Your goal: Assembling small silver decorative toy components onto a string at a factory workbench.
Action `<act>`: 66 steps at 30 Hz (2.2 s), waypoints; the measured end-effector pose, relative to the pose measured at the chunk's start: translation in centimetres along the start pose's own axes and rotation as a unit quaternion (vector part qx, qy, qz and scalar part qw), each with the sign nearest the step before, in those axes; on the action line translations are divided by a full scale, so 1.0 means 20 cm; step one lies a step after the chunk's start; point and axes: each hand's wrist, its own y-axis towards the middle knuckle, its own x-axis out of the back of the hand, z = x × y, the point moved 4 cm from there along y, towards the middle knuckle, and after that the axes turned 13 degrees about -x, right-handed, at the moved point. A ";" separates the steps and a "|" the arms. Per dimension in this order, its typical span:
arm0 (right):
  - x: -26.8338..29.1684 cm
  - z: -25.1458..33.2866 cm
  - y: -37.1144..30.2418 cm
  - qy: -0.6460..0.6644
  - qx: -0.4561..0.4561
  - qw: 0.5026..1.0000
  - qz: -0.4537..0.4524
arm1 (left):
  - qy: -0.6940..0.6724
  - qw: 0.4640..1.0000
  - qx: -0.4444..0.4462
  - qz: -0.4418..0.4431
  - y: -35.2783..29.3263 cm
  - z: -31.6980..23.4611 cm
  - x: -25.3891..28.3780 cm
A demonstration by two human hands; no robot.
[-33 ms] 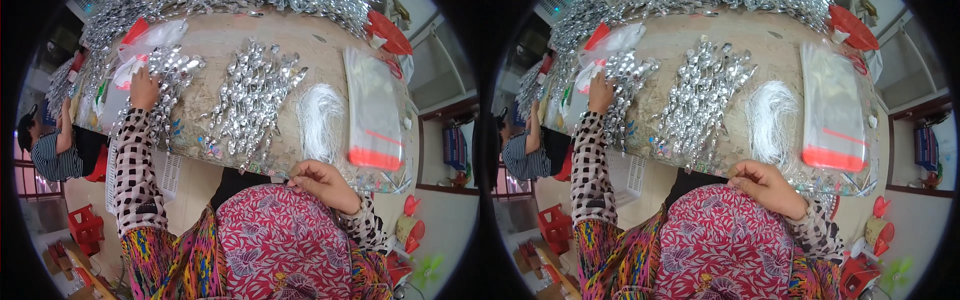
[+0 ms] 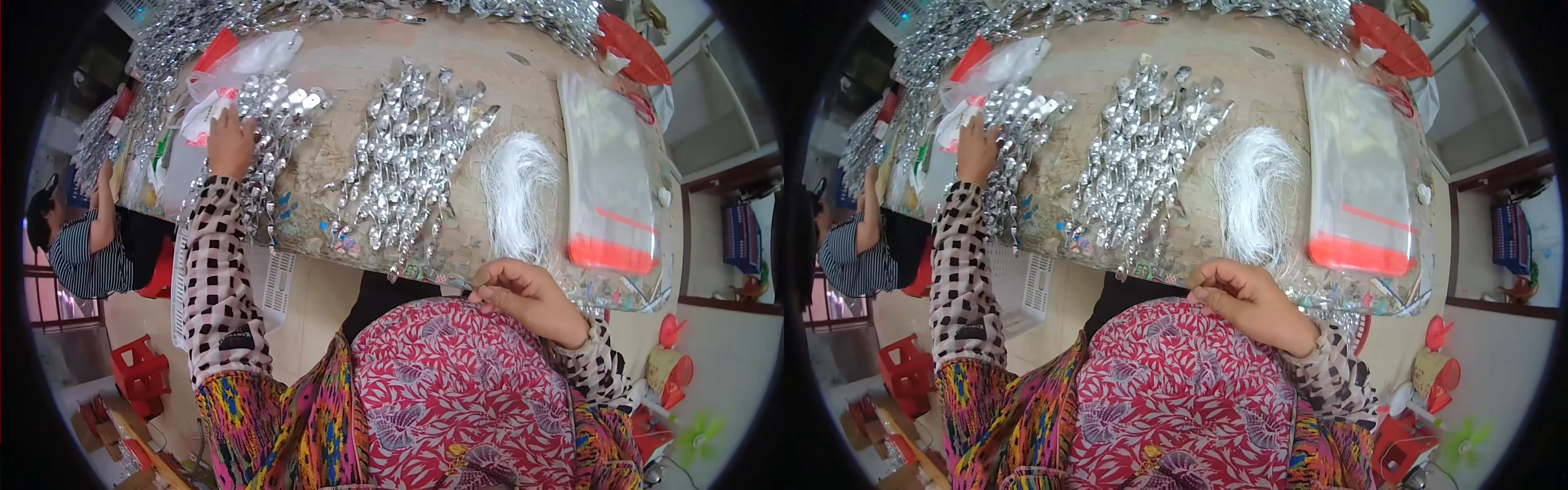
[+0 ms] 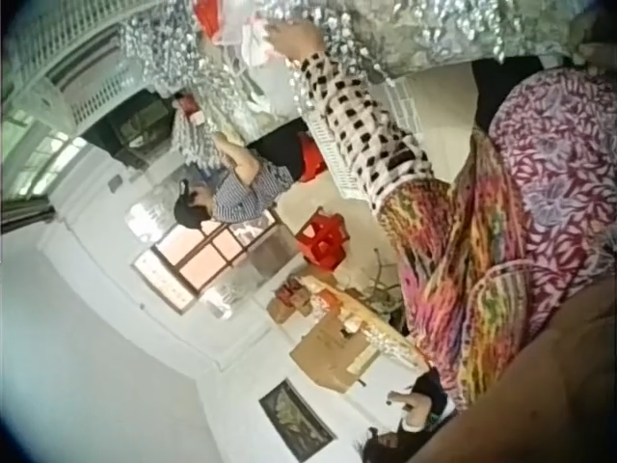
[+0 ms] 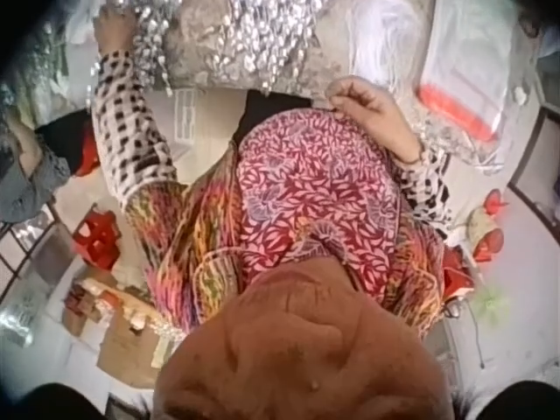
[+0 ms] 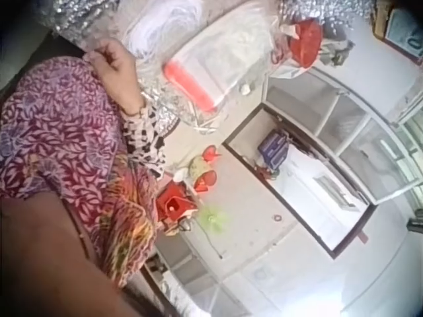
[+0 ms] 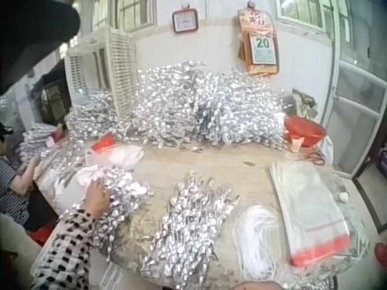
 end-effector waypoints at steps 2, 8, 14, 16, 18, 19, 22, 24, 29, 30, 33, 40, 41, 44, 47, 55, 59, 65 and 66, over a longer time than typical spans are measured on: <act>0.00 -0.02 -0.01 0.016 -0.015 1.000 -0.004 | -0.012 1.000 0.005 0.011 0.00 -0.03 0.01; -0.03 -0.09 0.02 0.027 -0.013 1.000 0.007 | -0.086 0.991 -0.053 -0.083 -0.04 -0.23 0.21; -0.08 -0.14 0.05 0.023 -0.015 0.999 0.035 | -0.311 0.947 -0.023 0.083 -0.17 -0.97 0.45; -0.09 -0.15 0.04 0.016 -0.019 0.999 0.036 | -0.266 0.944 -0.028 0.192 -0.16 -1.11 0.50; -0.11 -0.17 0.02 -0.017 0.005 0.998 0.054 | -0.306 0.904 -0.030 0.296 -0.21 -1.18 0.47; -0.11 -0.18 0.03 -0.013 0.017 0.998 0.054 | -0.339 0.902 -0.046 0.265 -0.21 -1.18 0.41; -0.08 -0.20 -0.01 0.031 -0.012 0.999 0.036 | -0.402 0.898 -0.076 0.164 -0.20 -1.16 0.35; -0.04 -0.23 -0.05 0.049 -0.002 0.999 0.021 | -0.420 0.890 -0.057 0.168 -0.23 -1.15 0.44; 0.10 -0.20 -0.09 0.065 0.036 0.996 -0.040 | -0.422 0.894 -0.059 0.137 -0.35 -1.14 0.64; 0.13 -0.18 -0.09 0.070 0.036 0.996 -0.045 | -0.432 0.888 -0.076 0.138 -0.38 -1.15 0.69; 0.24 -0.07 -0.08 0.112 0.050 0.980 -0.157 | -0.398 0.891 -0.162 0.146 -0.55 -1.17 0.75; 0.31 -0.04 -0.09 0.171 0.111 0.964 -0.169 | -0.450 0.827 -0.235 0.243 -0.84 -1.25 0.79; 0.30 -0.07 -0.08 0.149 0.114 0.969 -0.163 | -0.465 0.813 -0.218 0.274 -0.87 -1.24 0.78; 0.20 -0.11 -0.05 0.152 0.088 0.972 -0.156 | -0.487 0.790 -0.199 0.315 -0.88 -1.24 0.74; 0.03 -0.18 0.03 0.161 0.084 0.979 -0.095 | -0.532 0.802 -0.183 0.200 -0.81 -1.39 0.79; 0.09 -0.13 0.02 -0.030 0.065 0.988 -0.134 | -0.669 0.676 0.026 0.308 -0.80 -1.60 0.71; 0.36 -0.11 -0.08 -0.344 0.143 0.835 -0.405 | -0.692 0.643 0.127 0.303 -0.81 -1.55 0.64; 0.25 -0.18 -0.01 -0.448 0.176 0.820 -0.311 | -0.729 0.573 0.208 0.311 -0.79 -1.55 0.62; 0.24 -0.18 0.00 -0.447 0.177 0.820 -0.310 | -0.730 0.576 0.204 0.308 -0.79 -1.56 0.61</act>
